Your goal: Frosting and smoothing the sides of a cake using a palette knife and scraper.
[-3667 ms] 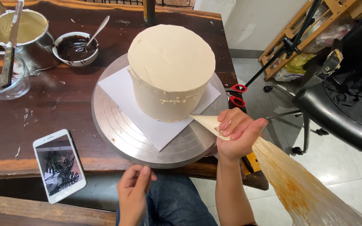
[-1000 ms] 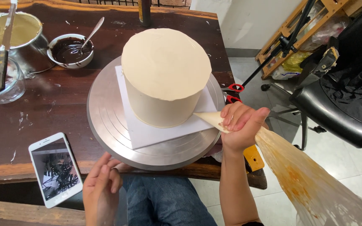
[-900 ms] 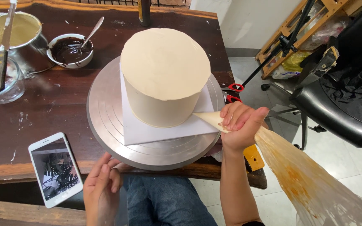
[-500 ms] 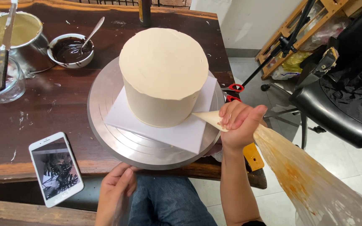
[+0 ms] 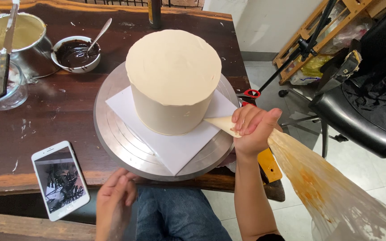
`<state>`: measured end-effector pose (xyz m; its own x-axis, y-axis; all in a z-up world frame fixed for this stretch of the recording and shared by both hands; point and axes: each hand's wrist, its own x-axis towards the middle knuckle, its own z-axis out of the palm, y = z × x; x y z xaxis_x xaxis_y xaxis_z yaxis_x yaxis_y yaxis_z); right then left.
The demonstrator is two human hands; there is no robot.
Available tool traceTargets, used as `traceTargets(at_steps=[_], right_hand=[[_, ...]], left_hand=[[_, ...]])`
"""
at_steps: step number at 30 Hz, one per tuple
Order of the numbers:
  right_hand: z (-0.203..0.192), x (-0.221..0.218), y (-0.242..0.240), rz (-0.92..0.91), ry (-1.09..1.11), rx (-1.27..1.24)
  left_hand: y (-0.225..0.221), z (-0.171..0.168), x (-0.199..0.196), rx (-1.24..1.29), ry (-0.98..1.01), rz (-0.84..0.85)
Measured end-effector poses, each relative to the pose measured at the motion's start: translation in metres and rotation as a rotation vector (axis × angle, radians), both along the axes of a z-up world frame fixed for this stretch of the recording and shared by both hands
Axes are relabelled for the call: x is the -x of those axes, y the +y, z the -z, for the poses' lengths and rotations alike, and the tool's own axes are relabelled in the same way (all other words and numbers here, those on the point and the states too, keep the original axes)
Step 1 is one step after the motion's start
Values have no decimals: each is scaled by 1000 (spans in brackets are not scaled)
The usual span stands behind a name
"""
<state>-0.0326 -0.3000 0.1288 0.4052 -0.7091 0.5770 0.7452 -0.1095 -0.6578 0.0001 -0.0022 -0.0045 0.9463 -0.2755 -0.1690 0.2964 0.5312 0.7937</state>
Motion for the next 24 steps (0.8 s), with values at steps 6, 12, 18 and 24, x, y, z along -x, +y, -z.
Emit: traceTargets(at_steps=[6,12,18,24], right_hand=[[-3,-2,1,44,13,18],[-3,-4,-1,47,8,57],[-2,-5,-3,35,26,34],[-1,-6,-2,31,29,59]], left_hand=[[-10,-16,10,-146,41,261],[-3,-5,5,-74,-64,224],[5,-3,-4,40,-71,57],[2,1,-1,32,16,11]])
